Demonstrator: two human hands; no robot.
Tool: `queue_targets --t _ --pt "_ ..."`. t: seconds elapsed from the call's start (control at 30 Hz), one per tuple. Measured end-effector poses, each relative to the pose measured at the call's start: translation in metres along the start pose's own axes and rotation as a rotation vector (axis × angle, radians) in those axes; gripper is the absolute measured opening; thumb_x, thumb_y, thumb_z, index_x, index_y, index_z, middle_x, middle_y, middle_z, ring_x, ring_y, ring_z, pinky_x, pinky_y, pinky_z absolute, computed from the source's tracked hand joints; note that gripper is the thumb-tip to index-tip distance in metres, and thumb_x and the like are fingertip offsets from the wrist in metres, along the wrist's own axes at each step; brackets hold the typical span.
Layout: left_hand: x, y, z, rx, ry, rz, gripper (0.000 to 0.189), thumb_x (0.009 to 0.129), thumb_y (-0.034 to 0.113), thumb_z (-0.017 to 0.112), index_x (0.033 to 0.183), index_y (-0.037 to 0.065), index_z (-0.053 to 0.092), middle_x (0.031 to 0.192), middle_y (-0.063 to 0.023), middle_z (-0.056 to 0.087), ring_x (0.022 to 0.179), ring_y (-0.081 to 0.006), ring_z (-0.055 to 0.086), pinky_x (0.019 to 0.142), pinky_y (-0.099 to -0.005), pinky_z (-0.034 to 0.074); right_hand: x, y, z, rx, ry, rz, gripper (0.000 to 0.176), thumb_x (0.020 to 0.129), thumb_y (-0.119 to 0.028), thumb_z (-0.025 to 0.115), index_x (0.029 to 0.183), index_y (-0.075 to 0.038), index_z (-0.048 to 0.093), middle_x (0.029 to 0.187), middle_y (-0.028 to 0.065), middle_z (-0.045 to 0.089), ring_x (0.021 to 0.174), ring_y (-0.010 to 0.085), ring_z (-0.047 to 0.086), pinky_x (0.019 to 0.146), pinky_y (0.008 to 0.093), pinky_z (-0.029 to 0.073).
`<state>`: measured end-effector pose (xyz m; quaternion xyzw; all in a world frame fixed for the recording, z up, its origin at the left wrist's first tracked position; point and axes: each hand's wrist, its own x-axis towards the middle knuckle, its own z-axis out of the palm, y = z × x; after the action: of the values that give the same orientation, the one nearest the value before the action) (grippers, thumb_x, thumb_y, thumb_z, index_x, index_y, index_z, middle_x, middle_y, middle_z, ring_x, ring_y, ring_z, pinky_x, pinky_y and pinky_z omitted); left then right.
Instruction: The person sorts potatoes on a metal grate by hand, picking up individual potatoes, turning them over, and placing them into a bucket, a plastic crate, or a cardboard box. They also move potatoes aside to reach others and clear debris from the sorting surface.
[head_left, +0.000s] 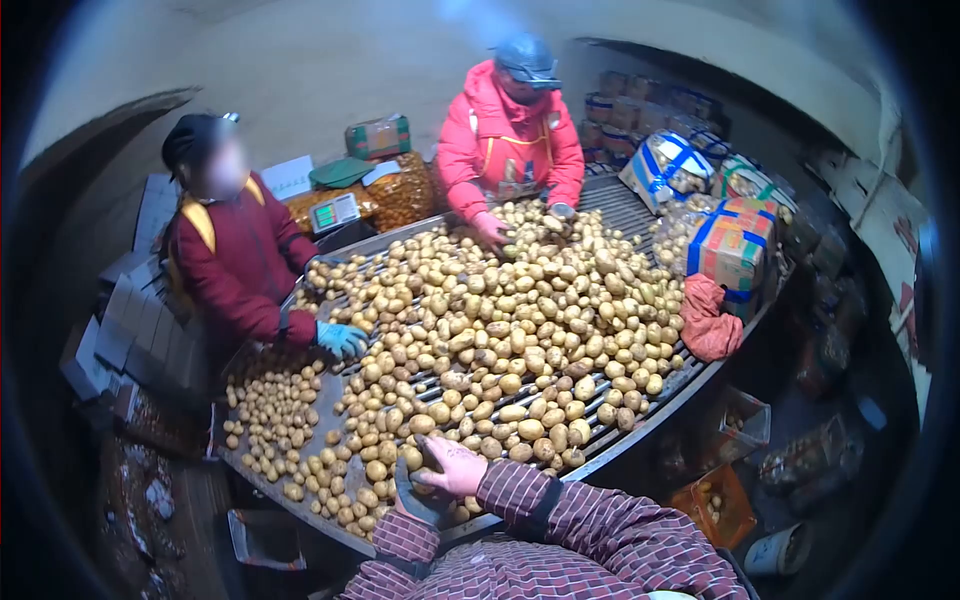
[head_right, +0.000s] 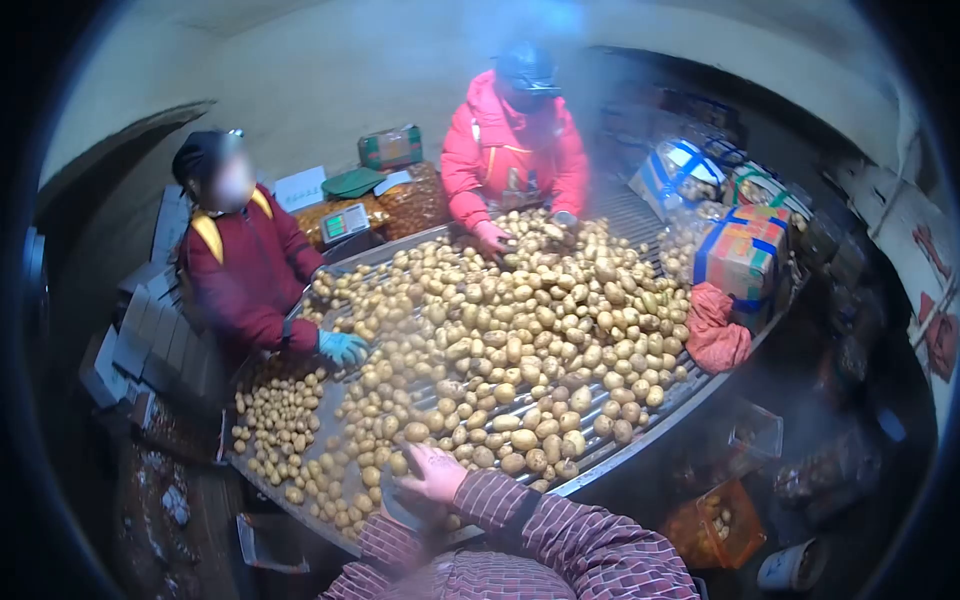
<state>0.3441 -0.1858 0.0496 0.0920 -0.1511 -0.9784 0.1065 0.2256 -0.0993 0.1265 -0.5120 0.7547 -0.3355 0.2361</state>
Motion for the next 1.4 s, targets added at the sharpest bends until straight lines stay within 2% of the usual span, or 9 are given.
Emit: queue_targets --t 0.13,0.2,0.57,0.73,0.8,0.97,1.07,1.23,1.4 --pt "-0.015 0.02 0.014 -0.384 -0.067 -0.255 0.083 0.08 0.073 0.047 0.141 0.019 0.039 0.142 -0.0148 0.041 0.131 -0.035 0.038 0.108 -0.0499 0.033 0.022 0.018 0.01 0.557 0.063 -0.032 0.056 0.095 -0.032 0.055 0.139 -0.002 0.04 0.137 0.0175 0.048 0.127 0.0262 0.047 0.106 0.035 0.037" --pt "-0.023 0.027 0.062 -0.089 -0.088 -0.007 0.079 0.08 0.07 0.048 0.14 0.019 0.04 0.141 -0.0138 0.042 0.13 -0.0318 0.039 0.107 -0.0491 0.034 0.022 0.016 -0.001 0.797 0.094 -0.031 0.044 0.097 -0.026 0.053 0.134 -0.002 0.048 0.133 0.0125 0.053 0.122 0.0201 0.05 0.103 0.0304 0.039" --pt "-0.043 0.036 0.023 1.158 0.404 0.586 0.083 0.074 0.035 0.073 0.139 0.009 0.028 0.14 -0.014 0.038 0.127 -0.0269 0.043 0.102 -0.0418 0.042 -0.093 0.125 -0.003 -0.597 0.132 -0.079 0.051 0.083 -0.037 0.062 0.122 -0.004 0.055 0.128 0.0162 0.052 0.124 0.0343 0.045 0.105 0.0455 0.036" --pt "-0.058 0.033 0.014 1.323 0.454 0.664 0.092 0.071 0.02 0.084 0.139 0.005 0.023 0.14 -0.0141 0.037 0.125 -0.0247 0.045 0.099 -0.0385 0.045 -0.093 0.129 -0.002 -0.532 0.054 -0.018 0.05 0.082 -0.035 0.062 0.122 -0.004 0.055 0.128 0.0165 0.052 0.125 0.0339 0.043 0.107 0.0453 0.033" --pt "-0.067 0.025 0.036 0.864 0.448 0.696 0.086 0.073 0.014 0.082 0.137 0.003 0.026 0.139 -0.0138 0.038 0.122 -0.0242 0.049 0.095 -0.0369 0.049 -0.092 0.13 -0.002 -0.52 0.075 -0.016 0.05 0.083 -0.034 0.062 0.122 -0.004 0.055 0.128 0.0166 0.052 0.126 0.0339 0.043 0.107 0.0453 0.033" --pt "-0.085 0.044 0.062 1.862 0.666 0.931 0.088 0.067 0.007 0.086 0.135 0.006 0.029 0.131 -0.0113 0.049 0.119 -0.0238 0.05 0.094 -0.0372 0.05 -0.089 0.138 0.002 -0.501 0.079 -0.028 0.052 0.08 -0.035 0.063 0.121 -0.004 0.056 0.128 0.0174 0.053 0.126 0.0368 0.042 0.108 0.0483 0.031" --pt "-0.098 0.045 0.05 1.403 0.831 1.01 0.08 0.069 0.018 0.079 0.133 0.007 0.032 0.127 -0.0126 0.05 0.111 -0.0241 0.053 0.092 -0.038 0.05 -0.088 0.145 0.005 -0.474 0.104 -0.076 0.05 0.078 -0.03 0.066 0.12 -0.003 0.058 0.126 0.0181 0.054 0.125 0.0371 0.042 0.108 0.048 0.032" --pt "-0.138 0.064 -0.023 -0.096 0.209 0.733 0.072 0.091 0.065 0.031 0.136 0.01 0.043 0.139 -0.0147 0.044 0.125 -0.0352 0.046 0.106 -0.0532 0.039 -0.087 0.15 0.007 -0.452 0.134 -0.111 0.051 0.076 -0.025 0.069 0.12 -0.002 0.057 0.124 0.019 0.053 0.123 0.0378 0.043 0.107 0.048 0.033" --pt "-0.183 0.095 -0.092 -0.11 0.328 1.061 0.048 0.086 0.054 0.054 0.11 0.012 0.057 0.113 -0.008 0.059 0.107 -0.0295 0.056 0.089 -0.0562 0.048 -0.085 0.147 0.007 -0.449 0.131 -0.086 0.05 0.075 -0.024 0.069 0.119 -0.002 0.058 0.124 0.0174 0.053 0.123 0.0363 0.043 0.106 0.0483 0.032"
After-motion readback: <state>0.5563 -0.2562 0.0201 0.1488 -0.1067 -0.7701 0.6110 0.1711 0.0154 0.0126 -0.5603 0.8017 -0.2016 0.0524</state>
